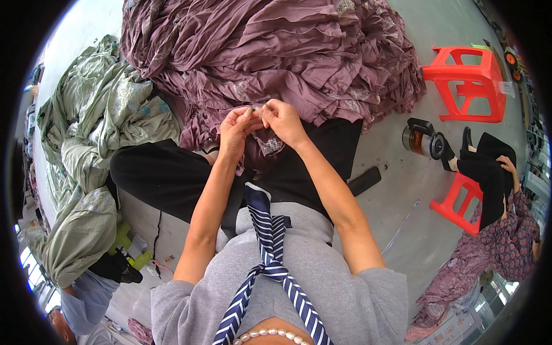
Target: The person sits on the floor and repeatedly picks up pieces of dusty mauve fabric from a large pile. They use a small tool to trim or cut small sections of the fabric, then place the pieces back onto the pile. The task continues throughout the clip with no visible final stacking or destination shown.
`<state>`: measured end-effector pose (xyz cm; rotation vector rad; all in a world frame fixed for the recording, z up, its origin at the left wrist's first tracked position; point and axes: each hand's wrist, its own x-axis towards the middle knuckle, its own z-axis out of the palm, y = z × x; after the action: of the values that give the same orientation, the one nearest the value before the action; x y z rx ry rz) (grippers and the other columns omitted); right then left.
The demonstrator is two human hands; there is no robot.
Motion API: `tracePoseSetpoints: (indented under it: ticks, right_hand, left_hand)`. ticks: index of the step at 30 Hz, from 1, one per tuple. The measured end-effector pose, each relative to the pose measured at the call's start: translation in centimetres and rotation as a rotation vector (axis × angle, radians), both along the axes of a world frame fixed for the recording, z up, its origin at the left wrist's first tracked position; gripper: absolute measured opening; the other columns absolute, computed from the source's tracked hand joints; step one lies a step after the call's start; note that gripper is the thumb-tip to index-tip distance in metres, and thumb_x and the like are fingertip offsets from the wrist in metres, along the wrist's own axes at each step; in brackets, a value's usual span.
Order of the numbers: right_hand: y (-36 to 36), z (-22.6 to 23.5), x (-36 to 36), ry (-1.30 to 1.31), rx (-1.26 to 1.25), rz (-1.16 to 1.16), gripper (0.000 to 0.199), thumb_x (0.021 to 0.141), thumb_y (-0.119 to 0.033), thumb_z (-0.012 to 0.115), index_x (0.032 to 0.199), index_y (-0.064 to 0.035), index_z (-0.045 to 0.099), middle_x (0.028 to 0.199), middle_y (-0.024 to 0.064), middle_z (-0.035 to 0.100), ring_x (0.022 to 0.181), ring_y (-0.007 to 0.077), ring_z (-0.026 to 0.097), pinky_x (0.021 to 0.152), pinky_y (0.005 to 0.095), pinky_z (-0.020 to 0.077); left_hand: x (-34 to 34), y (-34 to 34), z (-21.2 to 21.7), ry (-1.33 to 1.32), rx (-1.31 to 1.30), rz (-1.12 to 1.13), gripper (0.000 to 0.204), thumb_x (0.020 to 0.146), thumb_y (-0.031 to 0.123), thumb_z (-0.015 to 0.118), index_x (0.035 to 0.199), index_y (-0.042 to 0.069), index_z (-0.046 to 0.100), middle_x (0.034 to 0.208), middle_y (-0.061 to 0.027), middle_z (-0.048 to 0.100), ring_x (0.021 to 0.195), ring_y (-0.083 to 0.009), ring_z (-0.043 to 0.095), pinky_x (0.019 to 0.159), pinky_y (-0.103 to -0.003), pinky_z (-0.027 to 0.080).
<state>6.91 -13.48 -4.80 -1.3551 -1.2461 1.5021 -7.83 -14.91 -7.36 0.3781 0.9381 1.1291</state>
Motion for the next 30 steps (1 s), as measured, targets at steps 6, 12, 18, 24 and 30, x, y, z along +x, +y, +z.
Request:
tracePoseSetpoints:
  ticks: [6, 12, 18, 24, 30]
  right_hand:
    - [0.5, 0.6, 1.0, 0.398, -0.143, -0.148, 0.021, 0.09, -0.024, 0.057, 0.077, -0.0078, 0.053, 0.061, -0.0038, 0.048, 0.045, 0.0002, 0.033, 0.041, 0.0162, 0.0233]
    - [-1.0, -0.8, 3.0, -0.344, 0.114, -0.047, 0.033, 0.094, -0.033, 0.045, 0.094, -0.0008, 0.052, 0.066, -0.0004, 0.053, 0.064, 0.0078, 0.051, 0.061, 0.0229, 0.0407]
    - [-2.7, -1.8, 1.9, -0.4, 0.13, -0.113, 0.024, 0.086, -0.028, 0.059, 0.092, -0.004, 0.057, 0.072, 0.0065, 0.062, 0.065, 0.0158, 0.061, 0.061, 0.028, 0.046]
    - [-3.0, -2.0, 1.1, -0.407, 0.188, -0.123, 0.022, 0.082, -0.021, 0.067, 0.091, -0.0029, 0.058, 0.075, 0.005, 0.063, 0.065, 0.0104, 0.059, 0.06, 0.0239, 0.047]
    - [-2.8, -1.9, 0.8, -0.555, 0.275, -0.072, 0.022, 0.08, -0.02, 0.069, 0.091, -0.0034, 0.059, 0.073, 0.007, 0.063, 0.063, 0.0125, 0.061, 0.059, 0.0246, 0.0477]
  left_hand:
    - [-0.7, 0.0, -0.6, -0.089, -0.048, 0.024, 0.016, 0.089, 0.013, 0.057, 0.097, 0.001, 0.051, 0.094, -0.0151, 0.064, 0.084, -0.0234, 0.065, 0.073, -0.033, 0.055]
    - [-1.3, -0.5, -2.7, 0.089, 0.014, 0.052, 0.015, 0.09, 0.014, 0.056, 0.098, 0.003, 0.05, 0.092, -0.0116, 0.062, 0.087, -0.0232, 0.063, 0.075, -0.034, 0.054]
    - [-1.6, -0.5, -2.4, -0.025, -0.056, 0.067, 0.015, 0.091, 0.014, 0.054, 0.1, 0.004, 0.047, 0.091, -0.0104, 0.059, 0.09, -0.0235, 0.062, 0.077, -0.038, 0.054]
    - [-2.0, -0.8, -3.2, -0.134, -0.058, 0.065, 0.015, 0.091, 0.014, 0.052, 0.102, 0.005, 0.047, 0.093, -0.0116, 0.06, 0.089, -0.0251, 0.062, 0.078, -0.039, 0.054]
    - [-2.0, -0.7, -3.2, -0.154, -0.071, 0.072, 0.015, 0.091, 0.015, 0.052, 0.102, 0.005, 0.047, 0.093, -0.0122, 0.06, 0.09, -0.0259, 0.062, 0.078, -0.039, 0.054]
